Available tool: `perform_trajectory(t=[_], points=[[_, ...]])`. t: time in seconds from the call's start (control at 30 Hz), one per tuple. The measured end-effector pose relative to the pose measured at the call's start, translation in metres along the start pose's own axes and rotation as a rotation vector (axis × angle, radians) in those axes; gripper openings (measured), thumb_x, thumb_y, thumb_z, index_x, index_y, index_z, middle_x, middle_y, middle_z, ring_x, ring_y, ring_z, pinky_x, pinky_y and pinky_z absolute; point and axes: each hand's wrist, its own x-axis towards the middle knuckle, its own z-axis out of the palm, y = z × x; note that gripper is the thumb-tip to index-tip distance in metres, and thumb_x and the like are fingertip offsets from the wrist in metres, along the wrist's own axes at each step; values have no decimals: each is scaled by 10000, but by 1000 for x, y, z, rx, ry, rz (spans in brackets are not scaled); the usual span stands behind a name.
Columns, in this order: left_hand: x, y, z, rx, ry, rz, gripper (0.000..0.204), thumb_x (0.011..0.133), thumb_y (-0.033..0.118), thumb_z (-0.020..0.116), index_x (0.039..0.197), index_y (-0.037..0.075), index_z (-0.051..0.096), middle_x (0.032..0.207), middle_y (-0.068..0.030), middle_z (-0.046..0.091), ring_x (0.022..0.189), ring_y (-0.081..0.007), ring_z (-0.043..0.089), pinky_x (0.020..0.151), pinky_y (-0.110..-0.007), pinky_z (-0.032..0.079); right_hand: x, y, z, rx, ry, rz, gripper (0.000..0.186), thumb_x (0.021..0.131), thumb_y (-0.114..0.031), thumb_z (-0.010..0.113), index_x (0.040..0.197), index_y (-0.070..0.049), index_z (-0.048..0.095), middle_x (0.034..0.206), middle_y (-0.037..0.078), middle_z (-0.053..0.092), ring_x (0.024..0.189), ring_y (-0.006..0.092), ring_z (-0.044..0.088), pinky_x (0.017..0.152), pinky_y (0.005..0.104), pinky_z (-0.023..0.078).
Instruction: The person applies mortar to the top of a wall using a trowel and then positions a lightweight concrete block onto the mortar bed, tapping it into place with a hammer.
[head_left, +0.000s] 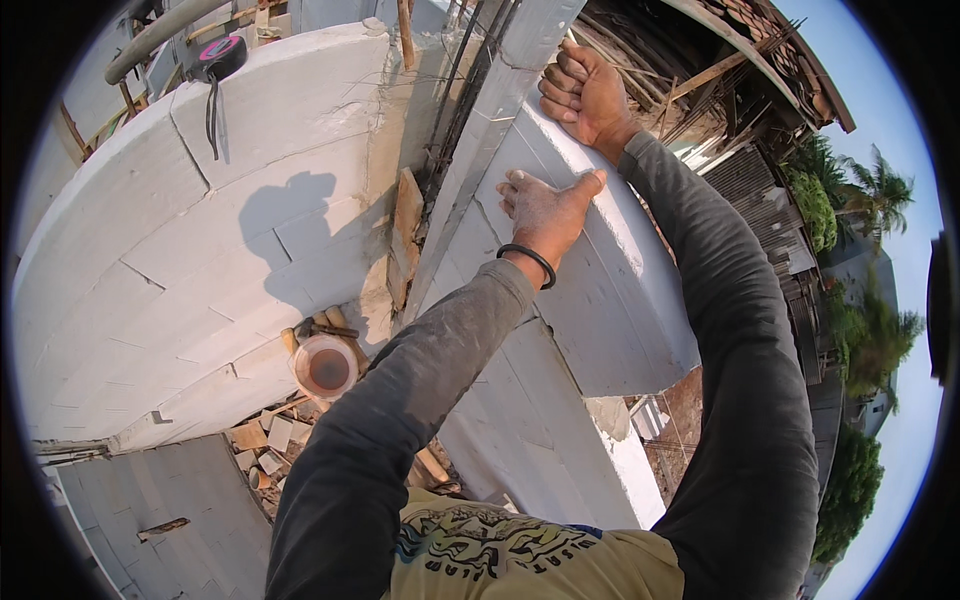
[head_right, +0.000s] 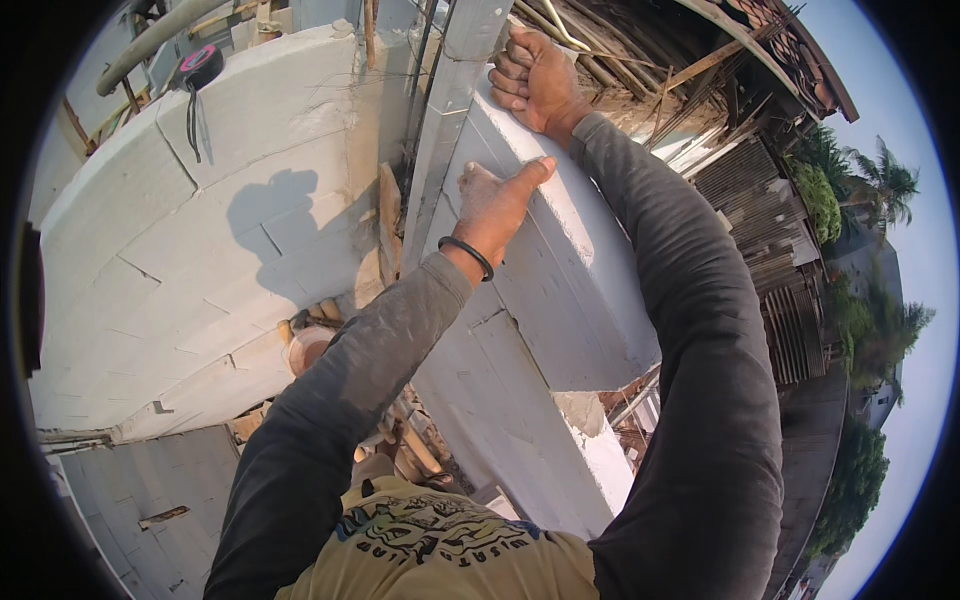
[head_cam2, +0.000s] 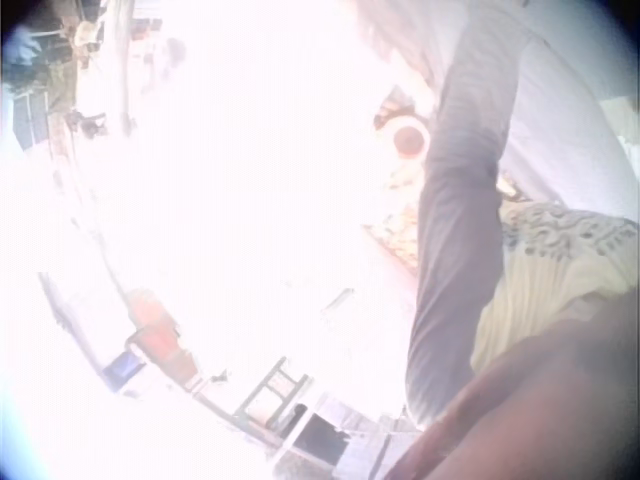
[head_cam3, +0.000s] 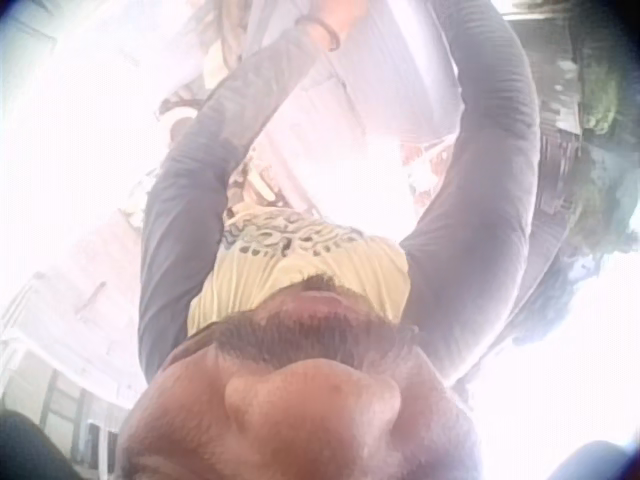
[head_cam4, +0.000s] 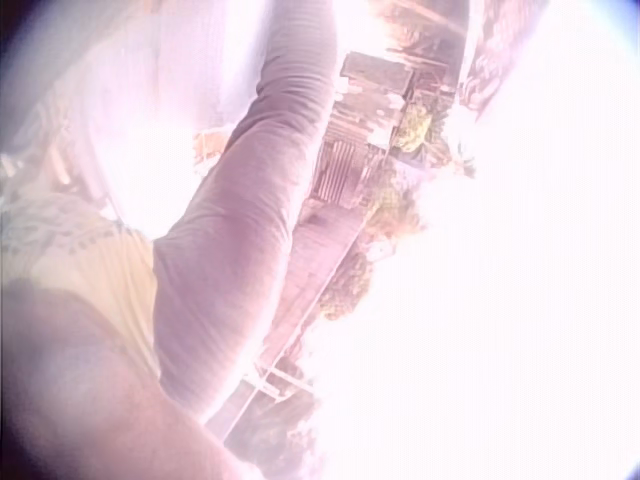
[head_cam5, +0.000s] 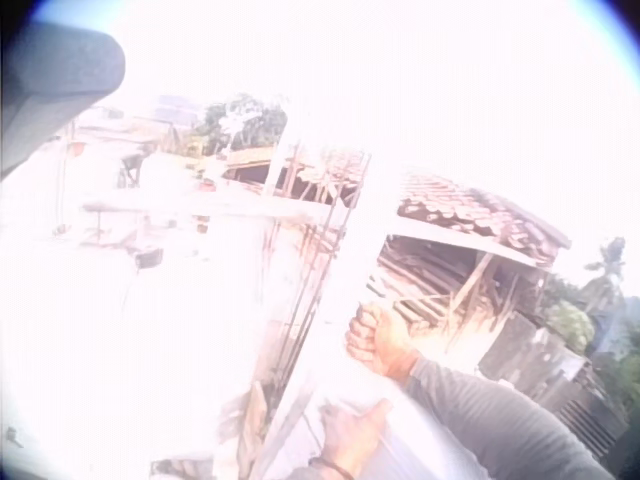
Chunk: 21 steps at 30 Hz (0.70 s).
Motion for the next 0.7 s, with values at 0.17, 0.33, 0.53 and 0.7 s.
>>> perform_trajectory(t=[0.17, 0.33, 0.53, 0.7], points=[[4, -1, 0, 4, -6, 7, 1298, 742, 544, 737, 1434, -199, -71, 1496, -447, -61, 1423, -569, -68, 1171, -565, 91, 5, -5, 0, -52, -109, 6, 485, 1022, -288, 392, 564, -178, 275, 501, -45, 216, 422, 89, 212, 362, 241, 210], [4, -2, -4, 3, 5, 44, 1308, 735, 542, 745, 1432, -200, -75, 1493, -449, -70, 1420, -570, -81, 1166, -582, 75, 4, -21, 4, -76, -181, -115, 479, 1036, -298, 370, 578, -183, 292, 512, -48, 209, 430, 78, 213, 356, 225, 218], [4, -7, 10, -58, -65, 35, 1307, 732, 523, 756, 1436, -196, -79, 1499, -436, -62, 1441, -529, -61, 1158, -584, 134, -15, -17, -12, -221, -65, 66, 474, 1030, -340, 407, 602, -174, 286, 553, -49, 215, 451, 83, 209, 374, 228, 197], [9, -10, -10, -163, -196, 86, 1276, 751, 466, 777, 1451, -177, -75, 1498, -384, 104, 1418, -442, 215, 1117, -561, 274, -125, -66, 53, -649, 7, -132, 455, 1006, -345, 455, 611, -158, 329, 558, -42, 261, 453, 84, 255, 380, 233, 227]])
